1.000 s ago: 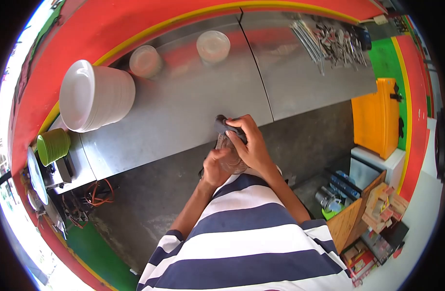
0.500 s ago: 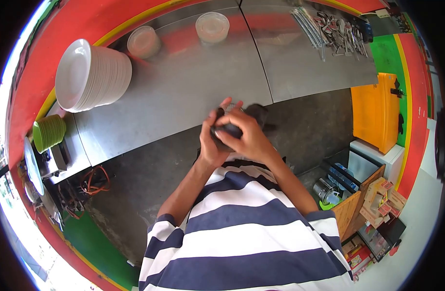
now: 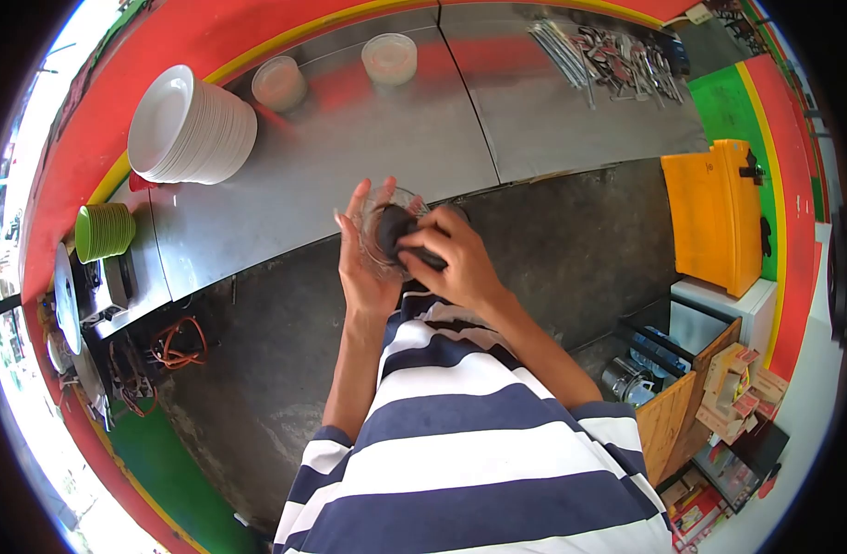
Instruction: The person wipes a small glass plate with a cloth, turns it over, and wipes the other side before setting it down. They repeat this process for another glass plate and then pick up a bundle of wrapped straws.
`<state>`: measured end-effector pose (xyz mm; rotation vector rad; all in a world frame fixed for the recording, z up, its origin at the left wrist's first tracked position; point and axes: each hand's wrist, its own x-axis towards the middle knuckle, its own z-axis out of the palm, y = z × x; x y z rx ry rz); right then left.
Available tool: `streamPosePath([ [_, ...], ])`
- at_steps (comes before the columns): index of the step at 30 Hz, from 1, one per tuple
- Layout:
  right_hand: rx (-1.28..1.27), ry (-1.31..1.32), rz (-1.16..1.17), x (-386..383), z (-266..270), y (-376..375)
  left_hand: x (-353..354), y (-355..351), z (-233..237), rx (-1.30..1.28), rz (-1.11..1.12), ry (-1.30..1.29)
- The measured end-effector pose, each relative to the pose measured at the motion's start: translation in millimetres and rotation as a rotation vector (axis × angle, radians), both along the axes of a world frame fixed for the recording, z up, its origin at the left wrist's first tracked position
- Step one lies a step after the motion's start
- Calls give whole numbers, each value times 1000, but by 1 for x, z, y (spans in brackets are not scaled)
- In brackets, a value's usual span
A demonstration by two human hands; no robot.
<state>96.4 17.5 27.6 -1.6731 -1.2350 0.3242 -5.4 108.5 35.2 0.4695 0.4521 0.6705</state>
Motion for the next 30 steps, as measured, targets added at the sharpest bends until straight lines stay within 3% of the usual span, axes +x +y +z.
streamPosePath([
  [3, 16, 18, 95, -16, 7, -23, -11, -36, -10, -75, -114, -54],
  [12, -45, -61, -201, -51, -38, -62, -70, -88, -26, 91, -117, 201],
  [14, -101, 23, -143, -63, -40, -88, -70, -94, -39, 154, -34, 231],
  [16, -65, 116, -61, -69, -41, -115, -72, -107, -35, 133, -89, 191],
  [20, -82, 16, 121, -62, -33, -149, -73, -136, -34, 134, -228, 204],
  [23, 1, -154, -32, -49, -32, -148, -69, -148, -47, 222, -287, 307],
  [25, -26, -123, -181, -37, -28, -148, -64, -157, -43, 283, -242, 417],
  [27, -34, -84, -327, -29, -24, -148, -61, -155, -36, 273, -245, 364],
  [30, -51, -26, -346, -40, -19, -153, -51, -152, -31, 426, -144, 414],
])
